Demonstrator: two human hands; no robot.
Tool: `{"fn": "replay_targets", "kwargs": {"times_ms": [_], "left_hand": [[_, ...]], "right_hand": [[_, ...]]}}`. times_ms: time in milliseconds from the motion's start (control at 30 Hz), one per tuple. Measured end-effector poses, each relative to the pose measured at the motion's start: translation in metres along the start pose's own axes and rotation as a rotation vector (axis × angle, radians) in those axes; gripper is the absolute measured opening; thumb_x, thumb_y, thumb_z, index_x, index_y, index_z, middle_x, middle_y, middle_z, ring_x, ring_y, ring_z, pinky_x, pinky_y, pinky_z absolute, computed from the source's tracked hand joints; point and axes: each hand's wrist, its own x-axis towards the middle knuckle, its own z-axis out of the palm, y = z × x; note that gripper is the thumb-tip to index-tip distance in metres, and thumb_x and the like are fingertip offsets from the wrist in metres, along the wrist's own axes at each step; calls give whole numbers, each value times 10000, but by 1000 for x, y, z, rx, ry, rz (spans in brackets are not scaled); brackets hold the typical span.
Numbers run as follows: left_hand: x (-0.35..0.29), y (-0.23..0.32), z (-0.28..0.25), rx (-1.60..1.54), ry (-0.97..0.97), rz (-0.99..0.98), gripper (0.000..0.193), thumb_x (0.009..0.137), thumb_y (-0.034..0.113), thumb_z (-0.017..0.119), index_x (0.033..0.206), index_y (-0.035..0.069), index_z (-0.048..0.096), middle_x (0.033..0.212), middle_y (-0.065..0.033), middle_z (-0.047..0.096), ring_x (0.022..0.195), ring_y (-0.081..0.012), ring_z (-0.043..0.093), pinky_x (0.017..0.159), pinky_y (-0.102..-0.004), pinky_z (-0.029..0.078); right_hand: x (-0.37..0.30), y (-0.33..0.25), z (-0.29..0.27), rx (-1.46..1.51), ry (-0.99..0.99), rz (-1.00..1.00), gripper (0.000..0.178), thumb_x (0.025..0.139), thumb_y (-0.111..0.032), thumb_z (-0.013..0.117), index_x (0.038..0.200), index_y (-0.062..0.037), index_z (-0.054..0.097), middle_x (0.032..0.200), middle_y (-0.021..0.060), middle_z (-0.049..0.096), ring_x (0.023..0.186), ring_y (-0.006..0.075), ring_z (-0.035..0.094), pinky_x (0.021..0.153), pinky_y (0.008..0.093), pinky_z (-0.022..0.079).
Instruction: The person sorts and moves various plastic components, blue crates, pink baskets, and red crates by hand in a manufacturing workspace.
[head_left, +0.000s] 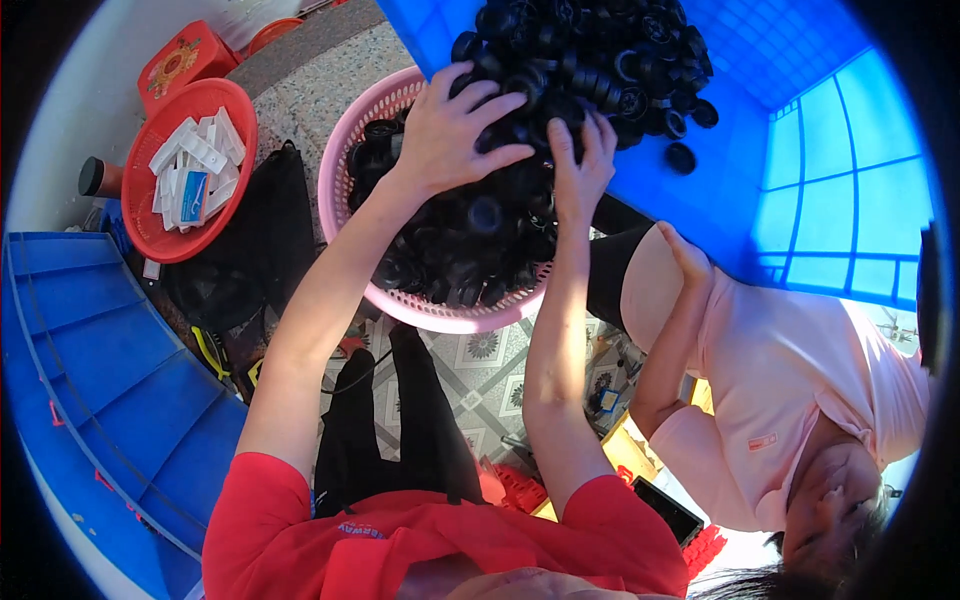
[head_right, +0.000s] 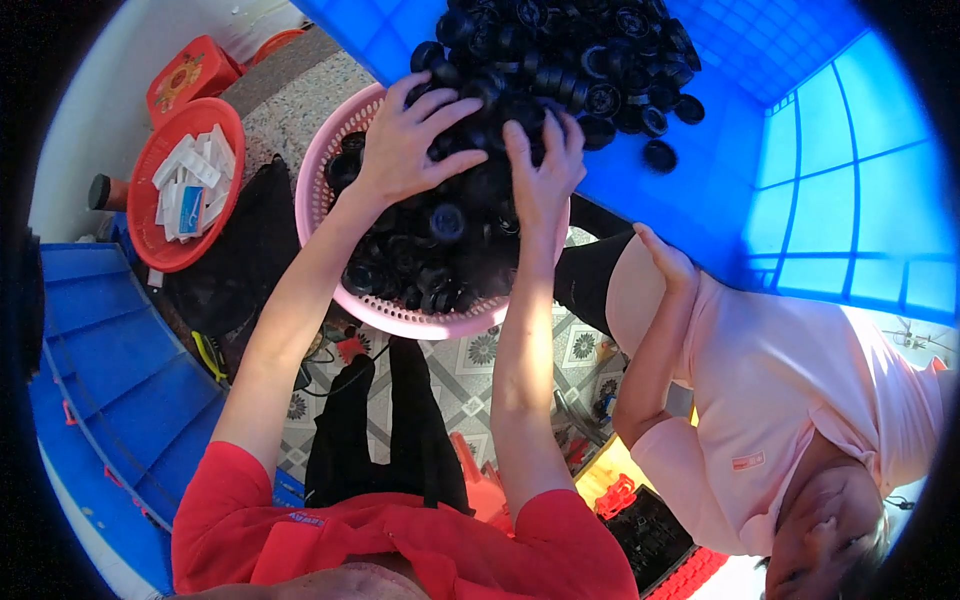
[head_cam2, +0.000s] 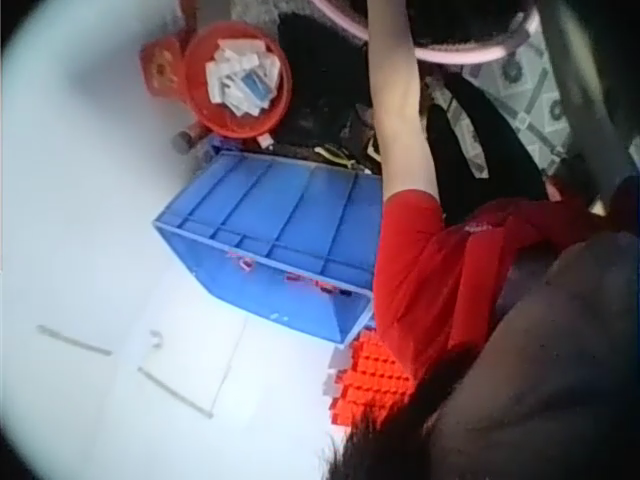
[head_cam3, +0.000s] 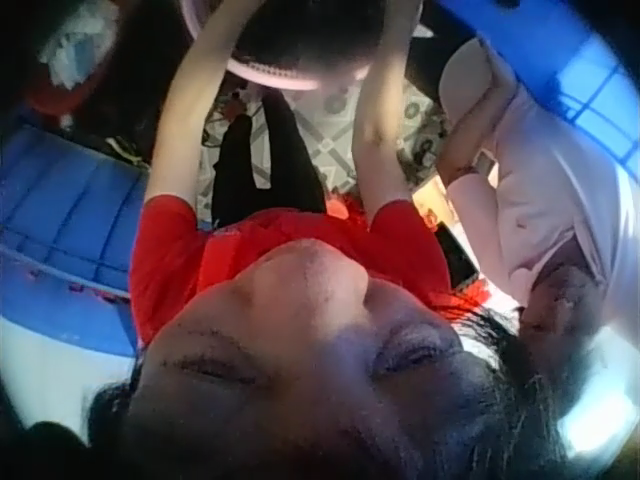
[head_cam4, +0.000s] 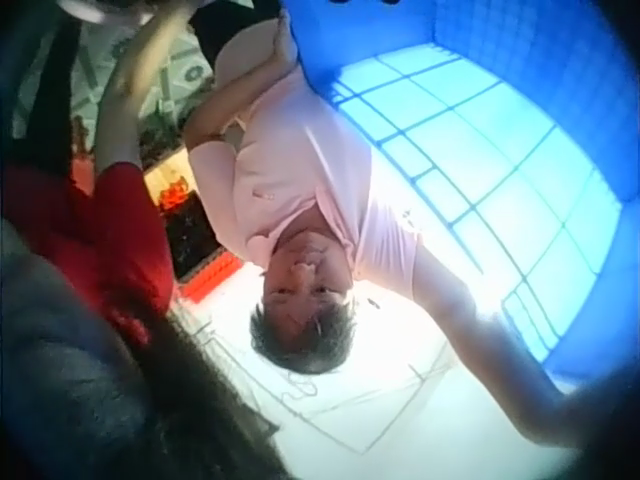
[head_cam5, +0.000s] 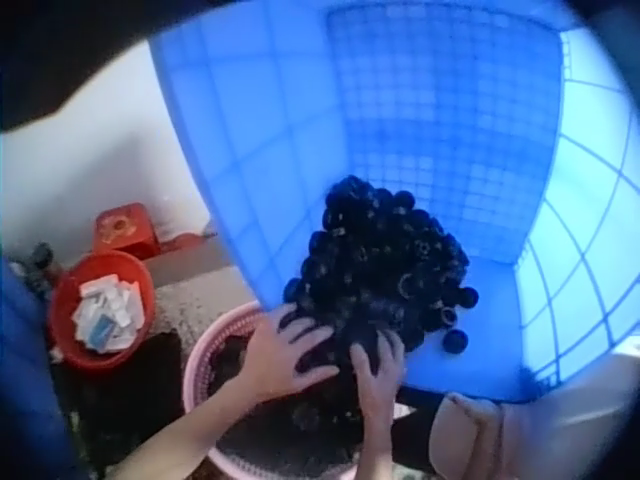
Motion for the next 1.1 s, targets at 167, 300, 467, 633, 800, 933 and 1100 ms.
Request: {"fn": "replay_targets", "kwargs": {"times_ms": [167,300,467,633,800,933,1100], "left_hand": [[-37,-1,-27,5,-97,-2,535,729,441,694,1186,189,575,1136,-60,556,1160,-314,445,918,-424,377],[-67,5,-49,4,-219,-31,505,750,456,669,1152,162,586,1189,-91,505,1161,-311,436,942,-429,323],[-11,5,-44,-90,60,52,404,711,328,743,991,68,611,1137,-150,509,1086,-354,481,915,-439,381],[138,-15,36,150,78,-20,720,786,583,577,1316,117,435,1334,-181,418,1225,-389,373,985,-487,341],[159,19,30,330,-600,-3,770,813,504,593,1432,156,297,1269,-230,470,1197,-397,420,978,-468,377],[101,-34,55,398,-433,102,721,740,806,371,1289,364,522,1271,-43,521,1223,-312,373,986,-446,249],[62,-18,34,320,-454,178,696,745,782,414,1264,340,551,1262,-58,544,1227,-319,380,993,-451,263]], "right_hand": [[-43,-32,5,-30,-25,-14,513,762,-346,703,1161,-46,583,1314,183,428,1144,386,436,970,436,342],[-76,-57,1,-159,-75,10,503,755,-334,702,1164,-65,582,1343,200,399,1186,410,411,976,467,340],[-21,-63,-45,-280,32,-256,387,782,-264,671,1107,-67,600,1210,177,531,1093,361,505,931,447,378],[143,60,-46,-732,669,-24,528,823,-486,594,1164,-84,583,1146,166,571,1020,376,527,920,463,379],[151,109,-42,-722,268,110,623,806,-648,490,1226,-196,572,1198,177,551,1057,391,516,955,484,341],[109,64,-17,-468,73,60,582,811,-631,509,1213,-216,586,1124,166,593,1075,359,522,950,460,347],[56,34,-21,-320,-90,30,510,829,-564,550,1197,-214,599,1131,132,597,1099,313,517,942,436,359]]}}
